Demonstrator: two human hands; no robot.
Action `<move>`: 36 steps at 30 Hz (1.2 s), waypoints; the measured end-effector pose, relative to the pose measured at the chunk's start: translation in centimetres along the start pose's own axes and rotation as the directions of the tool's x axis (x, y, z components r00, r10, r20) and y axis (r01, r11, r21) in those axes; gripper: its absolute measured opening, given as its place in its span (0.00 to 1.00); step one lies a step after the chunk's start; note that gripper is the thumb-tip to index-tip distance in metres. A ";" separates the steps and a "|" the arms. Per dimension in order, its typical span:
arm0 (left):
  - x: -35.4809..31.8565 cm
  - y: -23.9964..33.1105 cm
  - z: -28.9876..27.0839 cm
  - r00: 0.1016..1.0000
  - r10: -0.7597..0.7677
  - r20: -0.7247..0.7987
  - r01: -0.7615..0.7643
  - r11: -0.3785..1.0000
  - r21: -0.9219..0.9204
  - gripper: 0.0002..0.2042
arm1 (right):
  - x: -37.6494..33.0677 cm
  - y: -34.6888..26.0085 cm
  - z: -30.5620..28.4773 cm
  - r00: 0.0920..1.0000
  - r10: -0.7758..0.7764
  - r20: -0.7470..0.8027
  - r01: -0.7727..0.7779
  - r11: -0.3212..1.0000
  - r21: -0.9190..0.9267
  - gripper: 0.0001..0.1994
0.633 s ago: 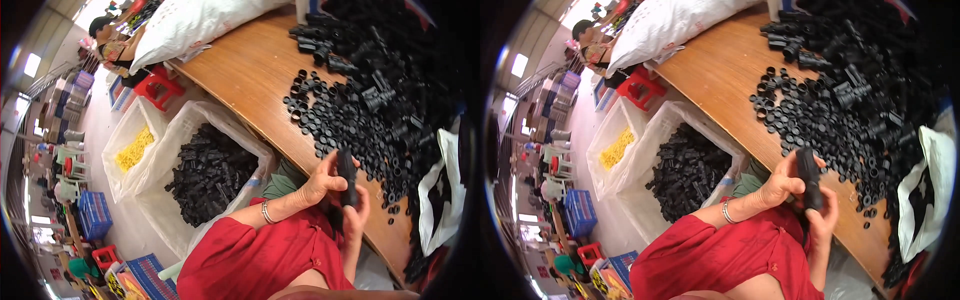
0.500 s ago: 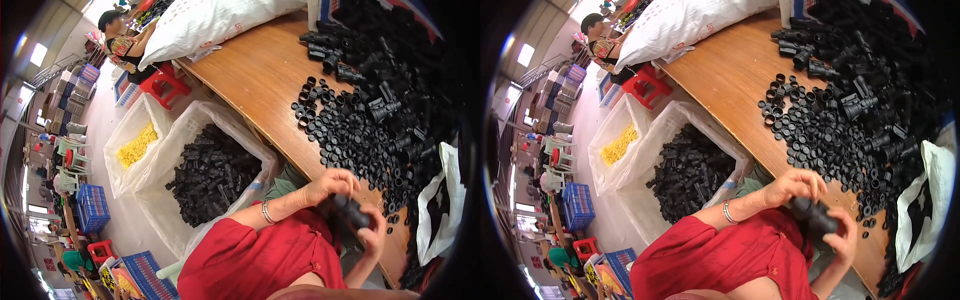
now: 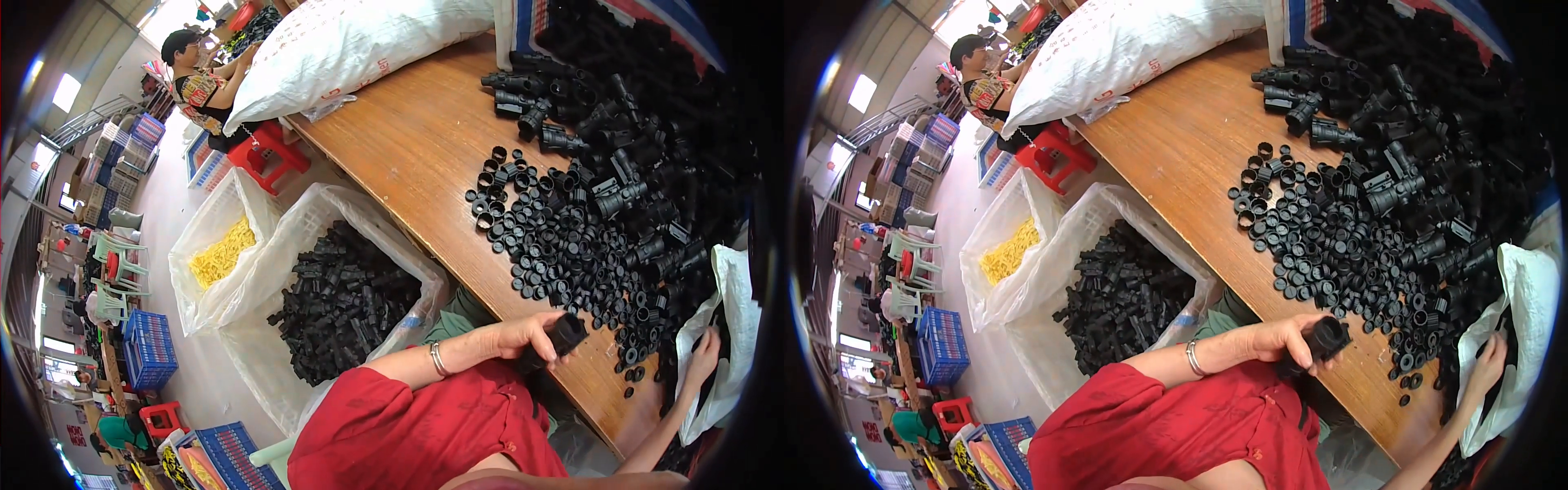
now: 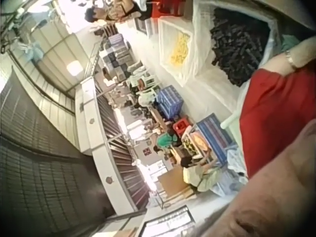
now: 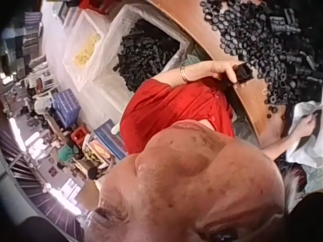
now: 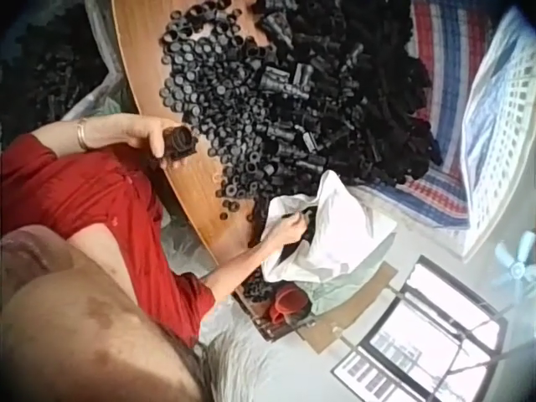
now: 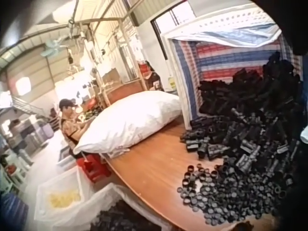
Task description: The person assembles plastic scopes by attaching caps and rings to the scope bodies by hand.
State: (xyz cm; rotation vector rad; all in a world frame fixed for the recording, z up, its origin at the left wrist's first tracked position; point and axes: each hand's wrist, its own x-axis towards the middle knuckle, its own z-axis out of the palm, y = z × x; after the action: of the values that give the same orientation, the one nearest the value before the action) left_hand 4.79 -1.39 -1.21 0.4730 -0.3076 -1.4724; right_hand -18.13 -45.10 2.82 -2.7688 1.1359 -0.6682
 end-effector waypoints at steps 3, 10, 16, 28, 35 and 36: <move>0.5 -0.1 -1.6 0.994 -0.030 0.106 0.051 0.978 -0.201 0.33 | 4.6 4.3 3.5 0.998 0.051 0.029 -0.048 0.995 -0.090 0.18; 0.8 -0.2 -2.1 0.972 -0.076 0.221 0.129 0.963 -0.236 0.33 | 11.7 7.0 12.6 0.998 -0.051 -0.025 0.051 0.999 0.014 0.20; 0.9 0.2 -2.6 0.977 -0.038 0.210 0.111 0.932 -0.344 0.33 | 15.8 6.1 17.8 0.988 -0.142 -0.060 0.145 0.988 0.049 0.22; 0.4 0.4 -2.3 0.981 -0.068 0.179 0.114 0.960 -0.257 0.34 | 6.5 6.1 3.5 0.984 0.180 -0.005 -0.179 0.970 -0.167 0.22; 0.4 0.9 -2.7 0.988 -0.043 0.149 0.065 0.987 -0.146 0.40 | 0.5 4.1 -0.5 0.962 0.216 -0.166 -0.164 0.946 0.280 0.19; 0.4 1.0 -2.6 0.988 -0.054 0.146 0.074 0.988 -0.135 0.41 | 0.0 4.1 -0.6 0.957 0.220 -0.188 -0.155 0.939 0.305 0.18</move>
State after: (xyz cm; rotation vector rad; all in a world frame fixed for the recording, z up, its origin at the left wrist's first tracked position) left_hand 6.97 -1.49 -2.99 0.2679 -0.3013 -1.5823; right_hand -21.04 -48.00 2.43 -2.3529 1.2116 -1.0441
